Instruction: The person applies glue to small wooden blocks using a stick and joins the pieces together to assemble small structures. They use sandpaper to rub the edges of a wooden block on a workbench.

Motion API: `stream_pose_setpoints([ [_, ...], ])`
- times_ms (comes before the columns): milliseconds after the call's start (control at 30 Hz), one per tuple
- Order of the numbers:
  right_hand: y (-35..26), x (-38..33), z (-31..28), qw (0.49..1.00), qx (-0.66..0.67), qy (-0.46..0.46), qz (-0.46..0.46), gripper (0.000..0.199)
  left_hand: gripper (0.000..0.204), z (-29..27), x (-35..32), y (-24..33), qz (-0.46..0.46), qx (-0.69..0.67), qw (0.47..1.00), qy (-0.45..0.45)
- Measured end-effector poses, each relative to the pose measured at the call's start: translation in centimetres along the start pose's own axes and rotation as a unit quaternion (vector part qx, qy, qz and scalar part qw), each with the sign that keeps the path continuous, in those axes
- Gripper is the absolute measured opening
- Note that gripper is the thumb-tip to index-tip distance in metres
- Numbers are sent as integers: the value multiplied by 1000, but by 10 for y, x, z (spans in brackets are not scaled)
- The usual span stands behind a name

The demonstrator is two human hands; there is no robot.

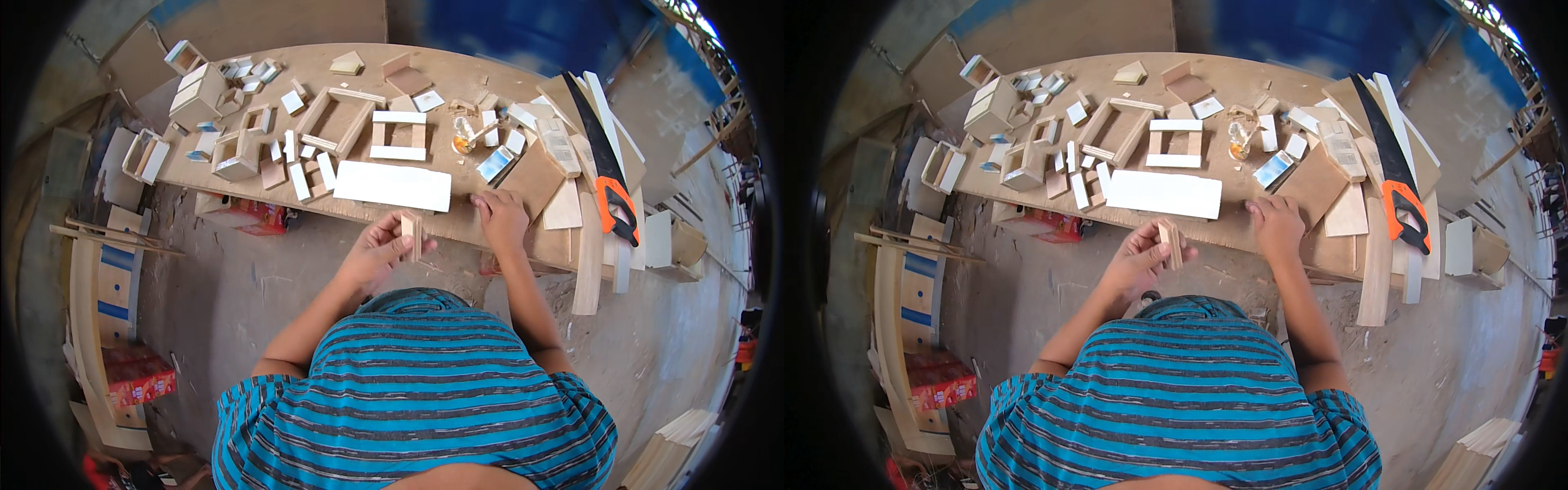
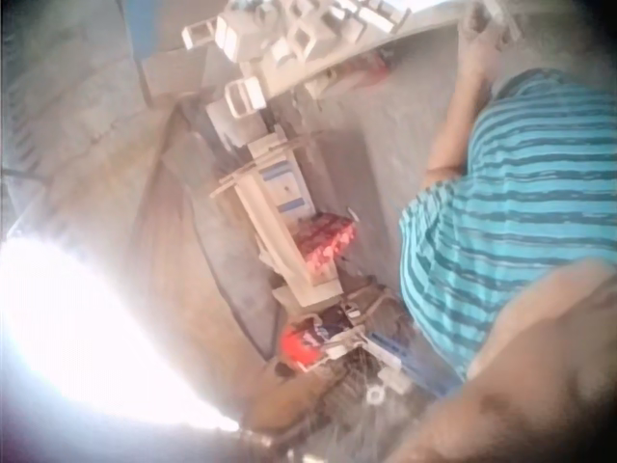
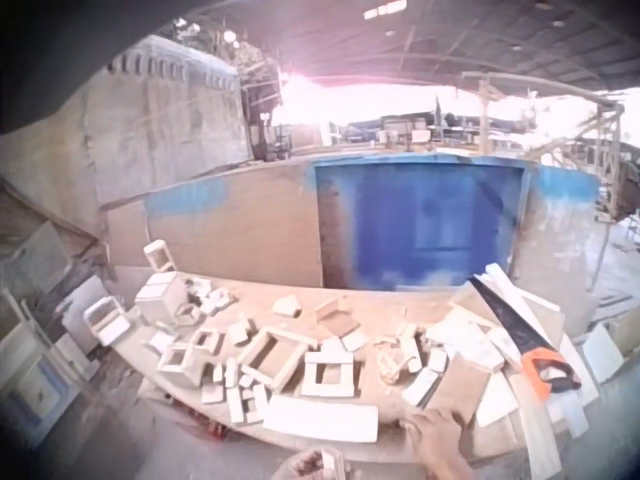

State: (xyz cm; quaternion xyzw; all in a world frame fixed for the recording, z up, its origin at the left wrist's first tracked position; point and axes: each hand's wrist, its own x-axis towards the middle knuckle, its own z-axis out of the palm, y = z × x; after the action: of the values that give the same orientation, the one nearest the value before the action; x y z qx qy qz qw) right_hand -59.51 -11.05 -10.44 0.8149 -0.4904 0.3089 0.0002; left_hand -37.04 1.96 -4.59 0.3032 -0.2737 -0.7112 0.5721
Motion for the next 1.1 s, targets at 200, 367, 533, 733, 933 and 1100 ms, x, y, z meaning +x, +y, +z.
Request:
stream_pose_setpoints([
  [200, -7, 6, 6, 999, -33, -8, -14, 17, 41, -20, -2, 24, 86, 7, 995, 56],
  [367, -6, 6, 11, 998, -14, -41, 35, 20, 43, -34, -5, 41, 94, 103, 984, 107],
  [533, -7, 6, 11, 998, -22, -54, 5, 21, 43, -46, -9, 49, 83, 46, 989, 114],
  [733, -28, 15, -7, 978, 152, 59, 132, 29, 45, -50, -13, 66, 7, -51, 997, 66],
  [933, -143, 34, -66, 953, 244, 47, -175, 28, 48, -21, -8, 71, -53, -62, 996, -21],
  [1100, -108, 54, -82, 988, 142, 50, -24, 20, 42, -16, -12, 81, -55, 26, 996, -64],
])
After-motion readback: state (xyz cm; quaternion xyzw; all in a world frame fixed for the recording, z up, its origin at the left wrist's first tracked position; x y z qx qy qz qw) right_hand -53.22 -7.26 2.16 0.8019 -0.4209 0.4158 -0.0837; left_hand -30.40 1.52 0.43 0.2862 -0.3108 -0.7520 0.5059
